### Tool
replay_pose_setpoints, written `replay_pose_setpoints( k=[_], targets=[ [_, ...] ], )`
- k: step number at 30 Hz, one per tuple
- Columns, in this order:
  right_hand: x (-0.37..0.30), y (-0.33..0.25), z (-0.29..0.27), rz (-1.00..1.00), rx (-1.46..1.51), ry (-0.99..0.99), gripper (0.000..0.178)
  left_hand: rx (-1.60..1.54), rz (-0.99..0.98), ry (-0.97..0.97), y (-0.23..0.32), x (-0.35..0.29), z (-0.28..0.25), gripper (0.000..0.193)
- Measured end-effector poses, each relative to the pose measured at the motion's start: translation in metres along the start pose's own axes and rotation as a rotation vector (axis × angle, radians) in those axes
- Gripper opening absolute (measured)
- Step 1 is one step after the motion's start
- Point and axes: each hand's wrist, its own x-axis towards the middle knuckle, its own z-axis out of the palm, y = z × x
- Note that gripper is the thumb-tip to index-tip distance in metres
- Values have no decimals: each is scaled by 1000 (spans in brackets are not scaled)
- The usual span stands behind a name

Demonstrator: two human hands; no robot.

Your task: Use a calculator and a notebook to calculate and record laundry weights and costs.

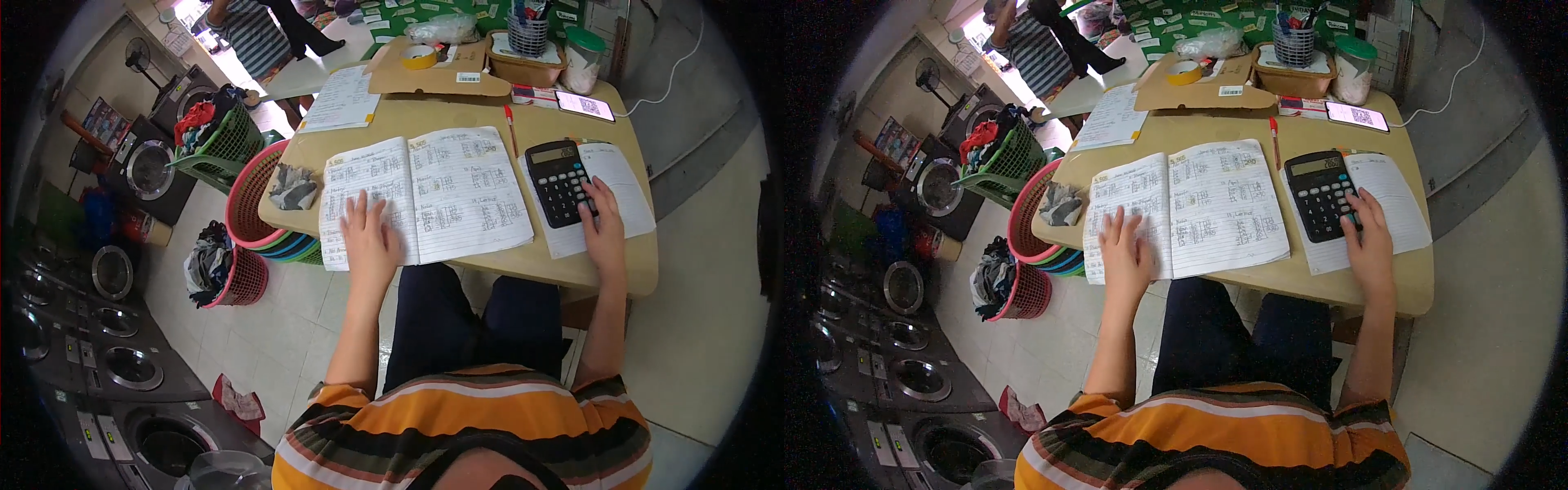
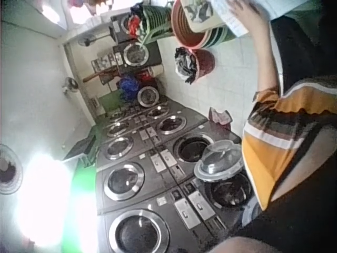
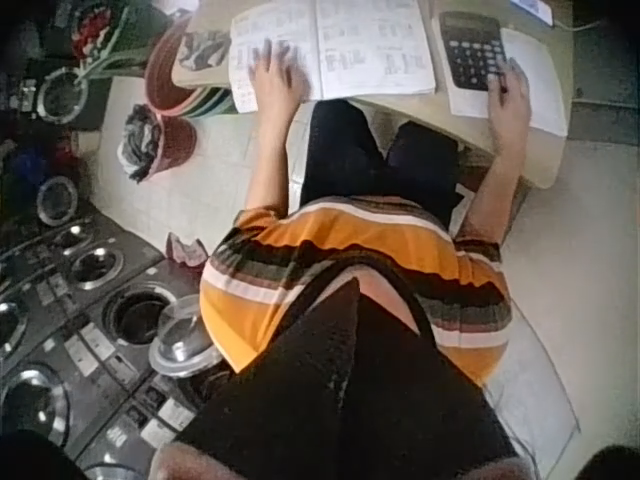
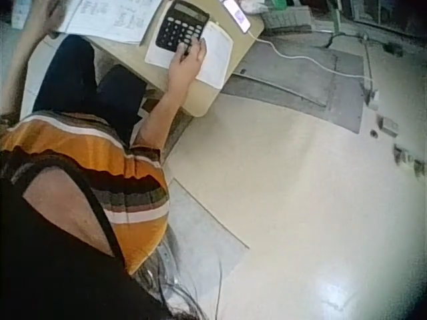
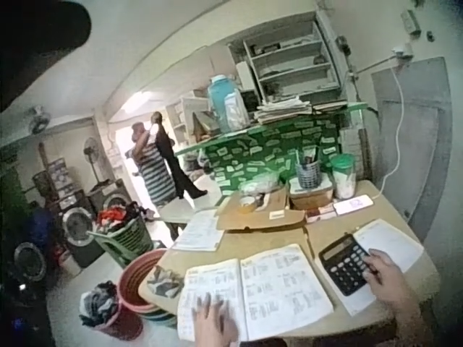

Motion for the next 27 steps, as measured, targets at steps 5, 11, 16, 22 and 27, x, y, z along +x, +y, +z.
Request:
replay_pose_setpoints(
  k=[5, 11, 16, 22, 27],
  targets=[
    [0, 1, -1, -60, -196, -84, 36, -223, 36, -35, 24, 33, 10, 42],
    [-2, -4, -1, -24, -175, -84, 36, 12, 29, -81, 16, 28, 36, 59],
    [1, -6, -2, -30, -115, -72, 34, 45, 22, -102, 18, 28, 35, 61],
    [16, 7, 1, -109, -117, -37, 33, 56, 19, -135, 17, 28, 34, 62],
    [37, 4, 2, -55, -84, -98, 32, 55, 1, -125, 16, 28, 36, 62]
  ],
)
